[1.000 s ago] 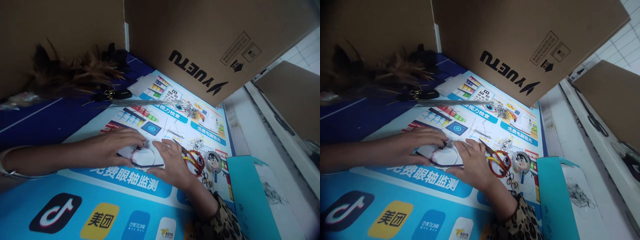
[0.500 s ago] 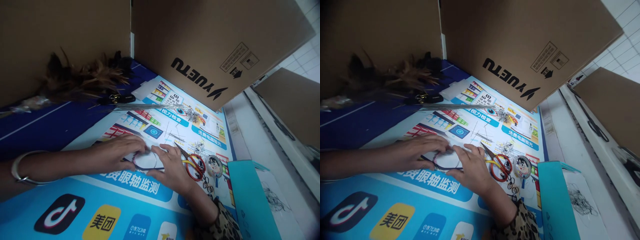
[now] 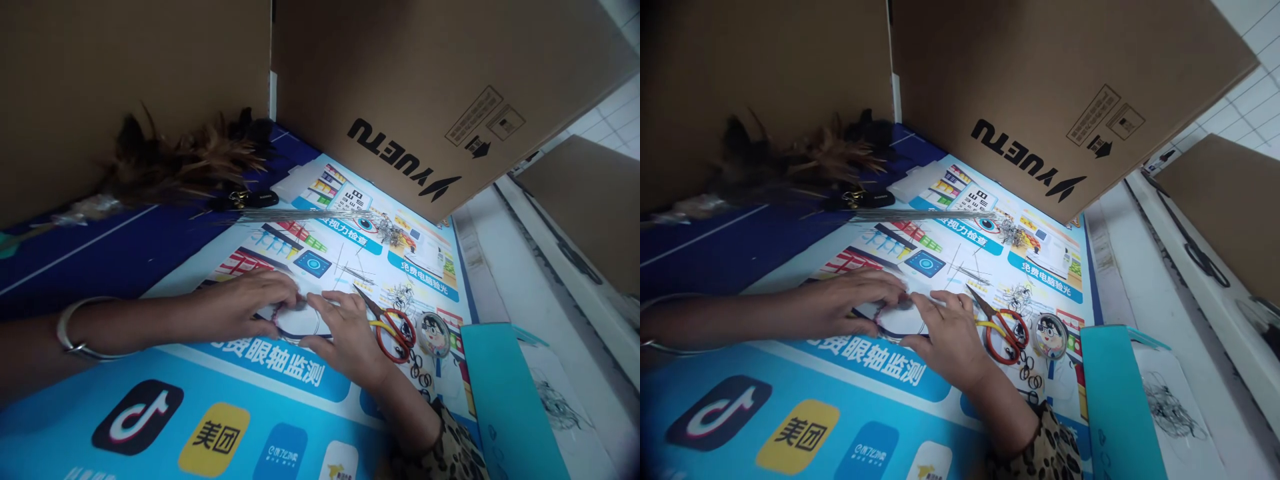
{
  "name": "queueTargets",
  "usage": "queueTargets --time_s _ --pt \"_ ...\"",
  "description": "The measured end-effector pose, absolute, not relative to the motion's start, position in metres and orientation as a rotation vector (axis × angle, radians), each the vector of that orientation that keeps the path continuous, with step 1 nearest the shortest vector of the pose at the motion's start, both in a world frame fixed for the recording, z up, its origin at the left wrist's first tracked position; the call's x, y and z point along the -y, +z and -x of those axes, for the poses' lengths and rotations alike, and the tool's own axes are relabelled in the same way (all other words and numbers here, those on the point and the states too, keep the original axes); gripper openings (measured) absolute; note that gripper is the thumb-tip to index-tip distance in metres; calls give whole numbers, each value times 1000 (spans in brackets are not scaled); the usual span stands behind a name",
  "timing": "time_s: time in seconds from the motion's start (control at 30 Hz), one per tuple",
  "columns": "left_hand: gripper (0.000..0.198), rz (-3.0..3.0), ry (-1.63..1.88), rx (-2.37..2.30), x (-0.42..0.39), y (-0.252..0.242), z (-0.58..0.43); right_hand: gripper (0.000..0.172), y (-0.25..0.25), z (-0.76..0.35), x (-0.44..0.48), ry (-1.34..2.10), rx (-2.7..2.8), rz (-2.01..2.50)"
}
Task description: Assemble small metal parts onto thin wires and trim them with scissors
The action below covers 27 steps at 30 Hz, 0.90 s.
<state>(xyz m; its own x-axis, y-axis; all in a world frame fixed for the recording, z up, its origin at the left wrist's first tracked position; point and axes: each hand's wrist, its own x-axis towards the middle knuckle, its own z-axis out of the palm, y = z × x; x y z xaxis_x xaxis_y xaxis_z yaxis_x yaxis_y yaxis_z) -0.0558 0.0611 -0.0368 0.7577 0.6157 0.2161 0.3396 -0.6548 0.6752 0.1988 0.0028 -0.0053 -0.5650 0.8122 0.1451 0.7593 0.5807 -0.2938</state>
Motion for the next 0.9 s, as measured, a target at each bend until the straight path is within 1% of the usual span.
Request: queueTargets --time_s 0.17,0.33,0.4,0.43,0.53,0.57,0.67,0.83,0.9 --pt "35 -2327 591 -696 -62 -35 55 63 -6 -199 -2 273 2568 1317" --pt "44 -2376 574 -704 -62 -41 62 63 -6 -201 -1 291 2540 1311" --pt "48 -2406 555 -698 -64 -42 67 59 -3 -204 -1 305 2506 1280" --pt "49 -2422 543 -692 -64 -41 70 53 -2 -206 -2 314 2491 1264" --pt "45 -2476 524 -638 -65 -35 75 31 1 -212 -4 307 2490 1224" --pt "43 -2495 525 -613 -64 -33 75 29 1 -213 -4 295 2509 1214" --pt "39 -2567 564 -529 -60 -27 74 30 -2 -216 -5 247 2593 1159" --pt "32 -2618 559 -396 -55 -30 69 27 -5 -216 -5 190 2704 1078" --pt "31 -2565 614 -446 -53 -32 67 26 -6 -216 -6 167 2713 1063"
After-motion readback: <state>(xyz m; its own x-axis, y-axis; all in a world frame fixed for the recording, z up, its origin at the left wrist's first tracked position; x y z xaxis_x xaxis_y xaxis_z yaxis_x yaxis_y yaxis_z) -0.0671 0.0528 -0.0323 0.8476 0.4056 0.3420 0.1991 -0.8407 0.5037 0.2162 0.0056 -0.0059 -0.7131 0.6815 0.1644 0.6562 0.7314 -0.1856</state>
